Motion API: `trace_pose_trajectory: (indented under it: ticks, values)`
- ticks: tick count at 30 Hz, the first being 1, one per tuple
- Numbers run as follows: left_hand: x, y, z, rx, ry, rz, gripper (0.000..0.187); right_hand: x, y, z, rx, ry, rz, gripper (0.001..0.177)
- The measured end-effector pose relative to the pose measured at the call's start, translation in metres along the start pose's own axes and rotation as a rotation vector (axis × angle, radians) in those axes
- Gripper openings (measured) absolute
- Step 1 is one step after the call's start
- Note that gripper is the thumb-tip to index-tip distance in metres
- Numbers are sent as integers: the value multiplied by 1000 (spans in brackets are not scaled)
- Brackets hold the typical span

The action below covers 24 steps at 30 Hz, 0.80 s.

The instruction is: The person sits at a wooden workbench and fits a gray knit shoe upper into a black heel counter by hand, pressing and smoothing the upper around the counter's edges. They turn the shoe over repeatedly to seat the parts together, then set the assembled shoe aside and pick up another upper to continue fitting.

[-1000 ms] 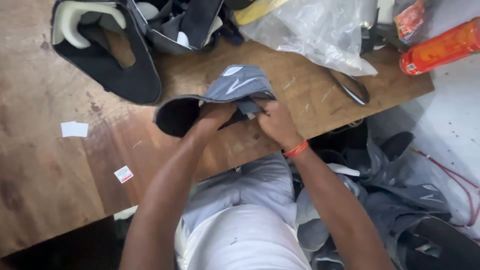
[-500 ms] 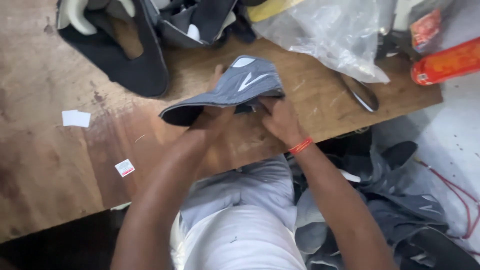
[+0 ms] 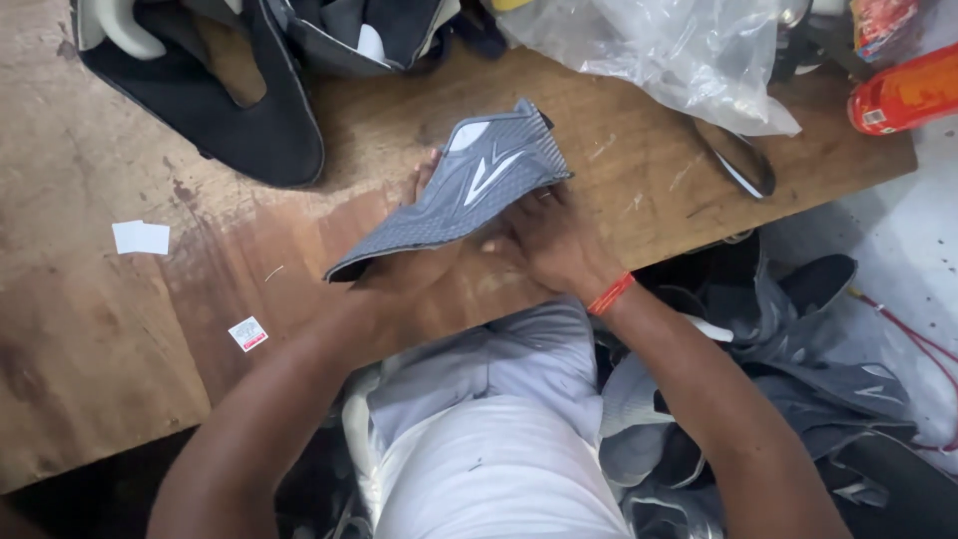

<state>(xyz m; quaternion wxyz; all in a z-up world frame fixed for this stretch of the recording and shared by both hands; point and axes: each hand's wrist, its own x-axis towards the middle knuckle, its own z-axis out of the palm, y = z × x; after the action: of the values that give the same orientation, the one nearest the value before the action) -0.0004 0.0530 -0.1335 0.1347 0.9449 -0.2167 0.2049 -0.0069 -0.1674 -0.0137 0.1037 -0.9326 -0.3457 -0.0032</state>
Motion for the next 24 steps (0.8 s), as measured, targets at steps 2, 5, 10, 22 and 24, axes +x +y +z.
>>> trace_pose_trajectory:
  ticks: [2,5,10,22,24]
  values:
    - [-5,-4,-1,64,-7,46,52,-2,-5,5,17,-6,-10,63]
    - [-13,-6,-3,128,-9,108,54,-3,-15,14,40,64,-49,69]
    - [-4,-2,-18,84,-83,129,53,1,-7,2,48,138,-114,54]
    - [-15,11,-41,-39,-330,87,51,25,5,56,164,264,80,41]
    - [-19,13,-46,-65,-378,81,51,31,-1,61,194,268,97,40]
